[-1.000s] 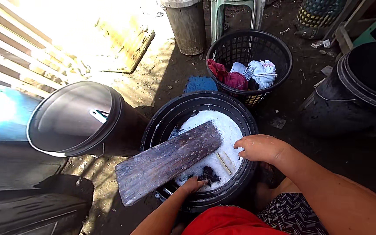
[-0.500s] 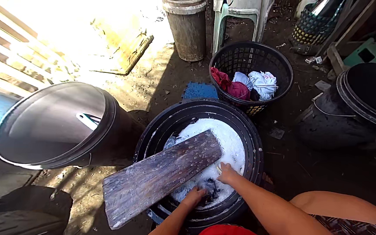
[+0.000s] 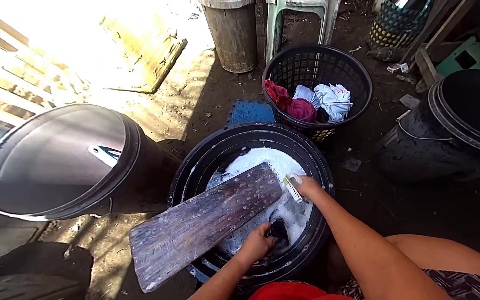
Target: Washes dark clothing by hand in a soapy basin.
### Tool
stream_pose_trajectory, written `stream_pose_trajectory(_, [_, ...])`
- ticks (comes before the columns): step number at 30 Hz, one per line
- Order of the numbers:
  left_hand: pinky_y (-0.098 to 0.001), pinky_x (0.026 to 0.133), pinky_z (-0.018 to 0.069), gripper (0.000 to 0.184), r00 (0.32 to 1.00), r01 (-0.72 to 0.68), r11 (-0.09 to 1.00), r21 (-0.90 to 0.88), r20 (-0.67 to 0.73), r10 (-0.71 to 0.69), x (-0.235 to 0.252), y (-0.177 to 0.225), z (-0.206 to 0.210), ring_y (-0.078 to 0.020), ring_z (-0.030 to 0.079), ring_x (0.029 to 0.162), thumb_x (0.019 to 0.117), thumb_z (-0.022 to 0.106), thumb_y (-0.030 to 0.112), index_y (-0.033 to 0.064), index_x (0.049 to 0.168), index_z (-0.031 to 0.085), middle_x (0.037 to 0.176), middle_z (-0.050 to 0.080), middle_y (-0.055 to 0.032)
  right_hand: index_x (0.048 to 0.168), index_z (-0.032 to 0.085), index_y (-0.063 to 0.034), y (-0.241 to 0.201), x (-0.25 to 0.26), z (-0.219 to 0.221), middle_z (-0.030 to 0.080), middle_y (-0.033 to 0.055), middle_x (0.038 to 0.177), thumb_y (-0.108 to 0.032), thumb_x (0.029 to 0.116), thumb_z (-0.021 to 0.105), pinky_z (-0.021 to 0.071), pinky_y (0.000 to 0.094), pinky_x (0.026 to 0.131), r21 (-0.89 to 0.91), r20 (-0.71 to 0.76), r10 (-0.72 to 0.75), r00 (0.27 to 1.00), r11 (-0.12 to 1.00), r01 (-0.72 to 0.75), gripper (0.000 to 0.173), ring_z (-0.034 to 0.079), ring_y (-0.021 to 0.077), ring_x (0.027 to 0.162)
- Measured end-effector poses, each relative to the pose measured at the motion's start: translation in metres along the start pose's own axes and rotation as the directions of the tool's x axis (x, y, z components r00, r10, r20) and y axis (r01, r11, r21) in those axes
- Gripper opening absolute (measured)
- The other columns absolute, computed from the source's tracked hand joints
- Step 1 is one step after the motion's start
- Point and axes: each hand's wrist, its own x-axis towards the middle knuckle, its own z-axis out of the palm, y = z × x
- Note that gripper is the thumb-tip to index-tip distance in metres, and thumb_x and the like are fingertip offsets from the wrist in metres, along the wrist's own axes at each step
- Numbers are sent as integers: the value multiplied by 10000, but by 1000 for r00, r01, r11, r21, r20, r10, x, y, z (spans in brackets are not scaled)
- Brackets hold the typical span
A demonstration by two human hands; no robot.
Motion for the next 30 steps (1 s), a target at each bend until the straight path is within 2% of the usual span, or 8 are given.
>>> stream_pose_trajectory(4, [-379,797,604,325,988,-11,853,-522,-140,-72,-28,42,-25,-199,710,896,950,647,48,25,1263,559,1044,700,-135,1640,149,-45,-18,-19,-11,434,276,1552,-91,994,605,368,587,1169,49,44,-194,980,980,192,793,460,416,1426])
stream_pose_trajectory(8, [-383,657,605,250,959,-130,756,-641,-274,-67,-73,108,-46,-221,706,766,958,607,34,38,1208,593,914,707,-144,1567,427,-116,-28,-59,-27,557,212,1465,-23,997,544,428,631,1066,-196,410,-343,845,871,450,590,551,402,1321])
stream_pose_trajectory(11, [-333,575,583,201,926,-234,738,-634,-377,-30,-102,165,-53,-173,686,696,981,575,64,74,1179,605,868,700,-102,1565,372,-83,-33,-110,-43,567,238,1412,-56,998,585,500,637,929,242,513,-428,744,904,352,606,596,422,1214])
stream_pose_trajectory(18, [-276,549,581,96,781,-545,633,-550,-607,145,-168,261,-79,-98,676,668,999,536,112,115,1013,631,810,685,-29,1405,591,-65,-43,-153,-44,575,219,1379,-106,819,828,479,550,1054,142,-45,-666,745,734,665,634,573,348,1269])
stream_pose_trajectory(22, [-246,625,588,164,631,-732,516,-444,-729,267,-202,278,-110,-57,676,738,997,500,115,163,916,635,821,686,25,1474,529,-60,-26,-150,-39,567,249,1404,-3,870,733,449,588,1084,21,-5,-605,796,796,605,640,556,401,1301])
stream_pose_trajectory(25, [-275,734,601,172,474,-870,387,-307,-737,482,-211,257,-151,-74,691,837,993,516,138,141,942,679,884,714,15,1247,696,-25,-35,-172,-64,712,247,1166,-49,953,634,491,651,989,33,-164,-600,783,790,612,301,668,417,1142])
stream_pose_trajectory(27, [-280,798,598,151,400,-892,431,-139,-689,605,-212,227,-179,-71,688,917,1002,545,176,167,1059,684,985,712,41,1309,675,-32,-45,-199,-91,694,235,1220,-31,998,566,527,564,957,216,-243,-513,823,799,562,329,687,351,1099])
stream_pose_trajectory(30, [-248,667,604,191,487,-694,718,-58,-773,407,-211,201,-170,-28,692,796,936,566,148,239,1090,634,935,712,93,1408,577,-56,-51,-210,-107,646,213,1165,24,992,506,574,426,655,568,-183,-392,901,706,422,430,667,261,807])
